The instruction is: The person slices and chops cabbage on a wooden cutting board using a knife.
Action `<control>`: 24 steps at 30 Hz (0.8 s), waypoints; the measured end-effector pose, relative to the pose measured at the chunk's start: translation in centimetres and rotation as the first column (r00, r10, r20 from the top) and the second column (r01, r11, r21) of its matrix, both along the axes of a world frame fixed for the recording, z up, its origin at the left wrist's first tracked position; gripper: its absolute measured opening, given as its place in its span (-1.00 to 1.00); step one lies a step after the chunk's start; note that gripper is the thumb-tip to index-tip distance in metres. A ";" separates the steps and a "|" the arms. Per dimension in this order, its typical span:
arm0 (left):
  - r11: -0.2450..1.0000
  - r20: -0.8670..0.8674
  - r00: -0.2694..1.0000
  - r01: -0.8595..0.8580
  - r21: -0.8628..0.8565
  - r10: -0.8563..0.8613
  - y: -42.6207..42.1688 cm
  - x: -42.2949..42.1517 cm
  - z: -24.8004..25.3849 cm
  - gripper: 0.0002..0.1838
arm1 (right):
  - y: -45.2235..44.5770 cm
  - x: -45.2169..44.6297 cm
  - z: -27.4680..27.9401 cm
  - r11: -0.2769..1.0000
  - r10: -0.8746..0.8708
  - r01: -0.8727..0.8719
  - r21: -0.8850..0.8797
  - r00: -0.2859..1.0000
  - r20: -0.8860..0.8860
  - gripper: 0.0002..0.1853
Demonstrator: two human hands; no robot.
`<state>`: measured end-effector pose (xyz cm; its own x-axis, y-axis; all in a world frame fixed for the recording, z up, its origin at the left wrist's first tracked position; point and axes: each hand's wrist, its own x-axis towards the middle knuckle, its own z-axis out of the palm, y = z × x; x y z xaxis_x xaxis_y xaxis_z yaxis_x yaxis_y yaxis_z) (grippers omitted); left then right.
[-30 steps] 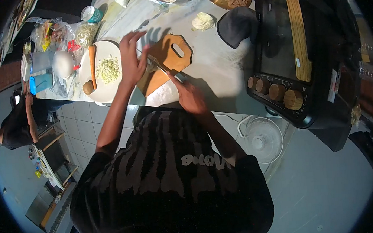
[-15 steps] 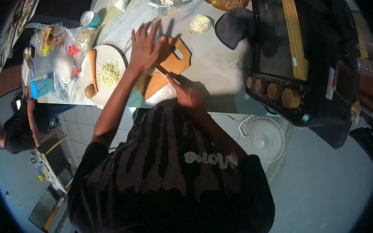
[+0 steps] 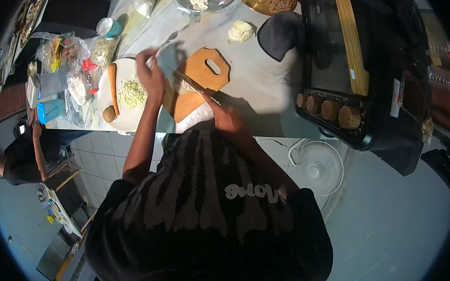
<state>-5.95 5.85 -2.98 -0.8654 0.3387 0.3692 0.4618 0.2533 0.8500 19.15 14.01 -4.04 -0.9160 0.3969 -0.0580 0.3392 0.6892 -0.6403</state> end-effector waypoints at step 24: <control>0.947 -0.115 0.976 0.143 -0.288 -0.182 -5.4 6.9 -2.9 -0.76 | 1.1 -3.9 6.5 0.988 0.032 0.010 -0.154 0.962 0.272 -0.40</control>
<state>0.92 0.43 -5.87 -0.7370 0.5764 0.3530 0.6244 0.3808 0.6820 15.29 15.13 2.43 -0.8612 0.3537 -0.3650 0.5083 0.5953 -0.6223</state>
